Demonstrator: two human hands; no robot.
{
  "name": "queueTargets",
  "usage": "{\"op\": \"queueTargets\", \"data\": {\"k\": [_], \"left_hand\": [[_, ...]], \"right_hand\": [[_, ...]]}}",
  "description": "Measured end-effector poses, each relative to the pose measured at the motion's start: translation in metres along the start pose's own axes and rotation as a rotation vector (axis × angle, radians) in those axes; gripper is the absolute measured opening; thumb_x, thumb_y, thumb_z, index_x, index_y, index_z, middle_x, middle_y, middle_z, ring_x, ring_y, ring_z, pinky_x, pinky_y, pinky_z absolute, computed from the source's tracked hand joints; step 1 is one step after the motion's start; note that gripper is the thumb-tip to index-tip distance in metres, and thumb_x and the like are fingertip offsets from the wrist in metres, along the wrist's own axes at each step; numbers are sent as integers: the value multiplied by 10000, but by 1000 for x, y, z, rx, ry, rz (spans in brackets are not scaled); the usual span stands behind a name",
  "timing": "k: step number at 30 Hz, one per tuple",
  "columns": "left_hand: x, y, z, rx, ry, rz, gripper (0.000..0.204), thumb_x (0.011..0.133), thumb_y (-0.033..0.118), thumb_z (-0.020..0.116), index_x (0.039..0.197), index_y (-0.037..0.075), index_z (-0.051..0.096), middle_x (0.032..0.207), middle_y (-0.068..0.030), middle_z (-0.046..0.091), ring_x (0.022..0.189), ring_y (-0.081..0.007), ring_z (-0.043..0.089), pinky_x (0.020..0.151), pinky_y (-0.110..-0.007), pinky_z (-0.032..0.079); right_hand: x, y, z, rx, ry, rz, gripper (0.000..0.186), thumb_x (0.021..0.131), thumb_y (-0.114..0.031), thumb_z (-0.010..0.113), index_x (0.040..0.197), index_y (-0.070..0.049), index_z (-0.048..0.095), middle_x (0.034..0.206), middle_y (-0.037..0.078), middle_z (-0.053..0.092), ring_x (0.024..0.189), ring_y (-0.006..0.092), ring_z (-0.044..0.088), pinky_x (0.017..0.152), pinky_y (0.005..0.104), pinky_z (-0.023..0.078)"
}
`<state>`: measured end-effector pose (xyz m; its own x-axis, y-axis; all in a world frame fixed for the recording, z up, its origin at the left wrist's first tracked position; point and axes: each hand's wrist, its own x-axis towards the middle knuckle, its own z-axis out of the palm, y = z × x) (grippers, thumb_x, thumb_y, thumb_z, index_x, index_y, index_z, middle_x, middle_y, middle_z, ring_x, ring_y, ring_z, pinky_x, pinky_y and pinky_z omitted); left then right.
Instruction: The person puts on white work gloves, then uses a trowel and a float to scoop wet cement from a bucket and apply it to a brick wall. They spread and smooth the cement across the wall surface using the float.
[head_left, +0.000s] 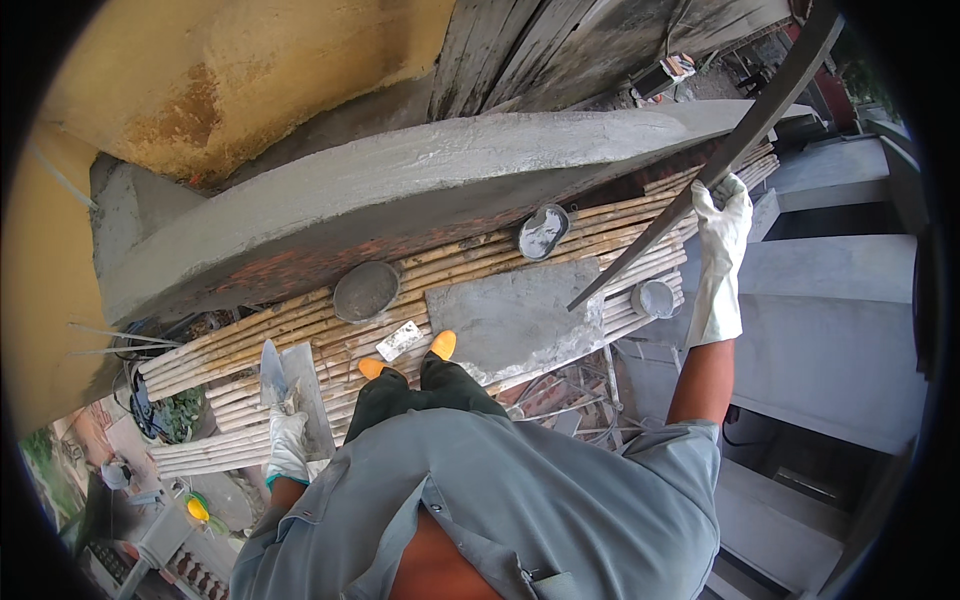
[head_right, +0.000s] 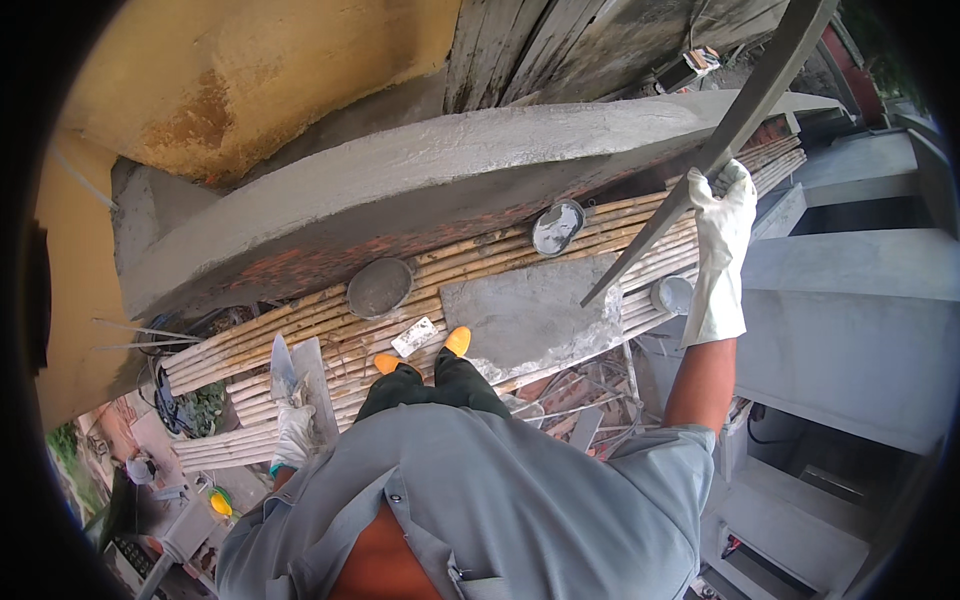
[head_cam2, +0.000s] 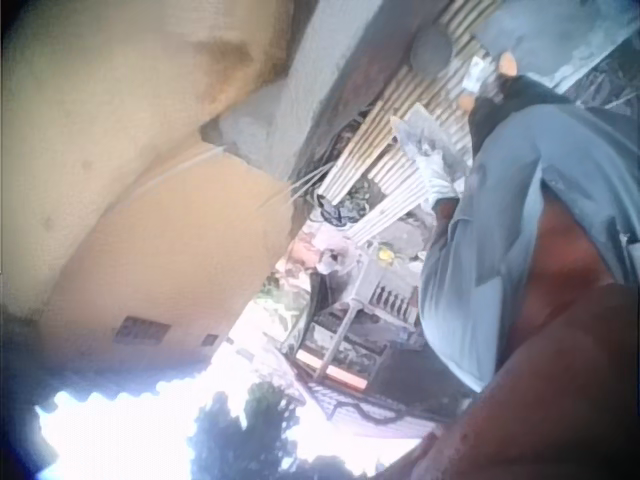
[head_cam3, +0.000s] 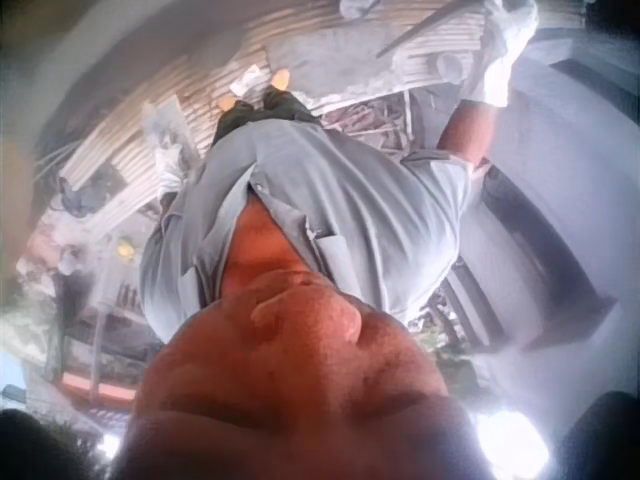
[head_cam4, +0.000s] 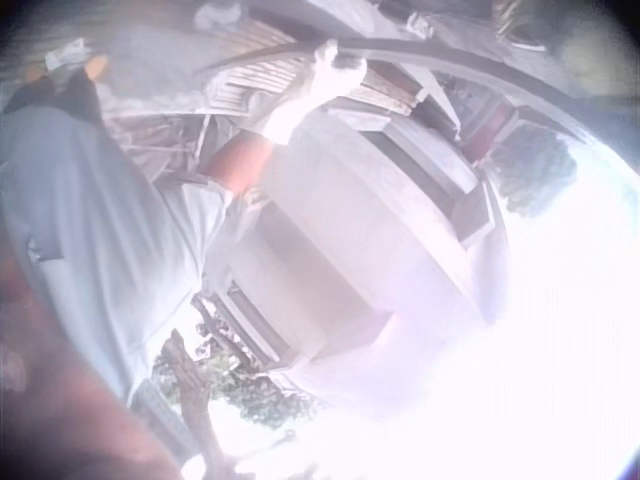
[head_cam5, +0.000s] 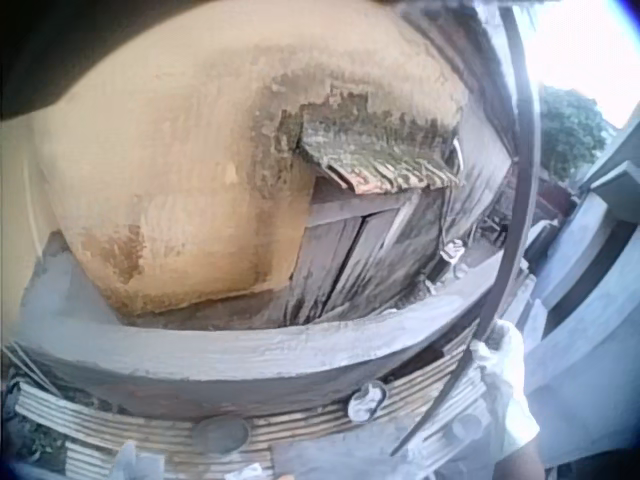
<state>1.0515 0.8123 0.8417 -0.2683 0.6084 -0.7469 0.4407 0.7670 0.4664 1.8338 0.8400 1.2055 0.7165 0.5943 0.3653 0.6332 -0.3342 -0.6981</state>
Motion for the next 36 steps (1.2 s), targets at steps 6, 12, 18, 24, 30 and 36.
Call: {"op": "queueTargets", "data": {"k": [6,12,18,24,30,36], "left_hand": [[2,25,8,34,-5,42,487,762,24,777,1224,2,626,982,-112,716,845,-233,688,752,-384,557],[-2,49,23,66,-7,56,489,760,18,773,1227,1,624,990,-112,716,849,-229,687,751,-383,557],[-4,60,47,98,-37,61,492,759,11,768,1229,1,623,998,-113,715,853,-224,685,750,-383,556],[5,66,71,190,-72,218,521,739,-11,740,1244,15,614,1009,-88,697,844,-198,650,748,-361,539],[5,83,101,265,-130,273,496,764,21,763,1233,13,602,1095,-85,709,934,-198,652,832,-354,538],[-13,106,124,312,-137,270,502,785,37,777,1257,6,610,1077,-100,719,936,-224,674,857,-374,549]], "right_hand": [[8,97,-10,-48,102,125,274,905,-175,831,1064,13,711,885,44,729,787,133,652,762,294,536],[18,155,-3,-86,123,215,321,851,-183,859,1058,12,711,909,58,750,809,141,672,787,309,555],[31,212,18,-131,19,208,298,842,-158,858,1046,2,710,875,57,750,765,139,666,743,321,549],[42,273,73,-12,-101,240,320,839,-84,855,1097,19,697,909,56,746,797,131,663,748,299,548],[39,302,122,38,-218,315,278,841,-38,842,1078,17,706,923,58,754,806,129,679,760,288,561],[37,305,135,102,-205,291,296,844,-42,841,1082,36,683,925,79,758,811,146,691,774,313,569]]}}
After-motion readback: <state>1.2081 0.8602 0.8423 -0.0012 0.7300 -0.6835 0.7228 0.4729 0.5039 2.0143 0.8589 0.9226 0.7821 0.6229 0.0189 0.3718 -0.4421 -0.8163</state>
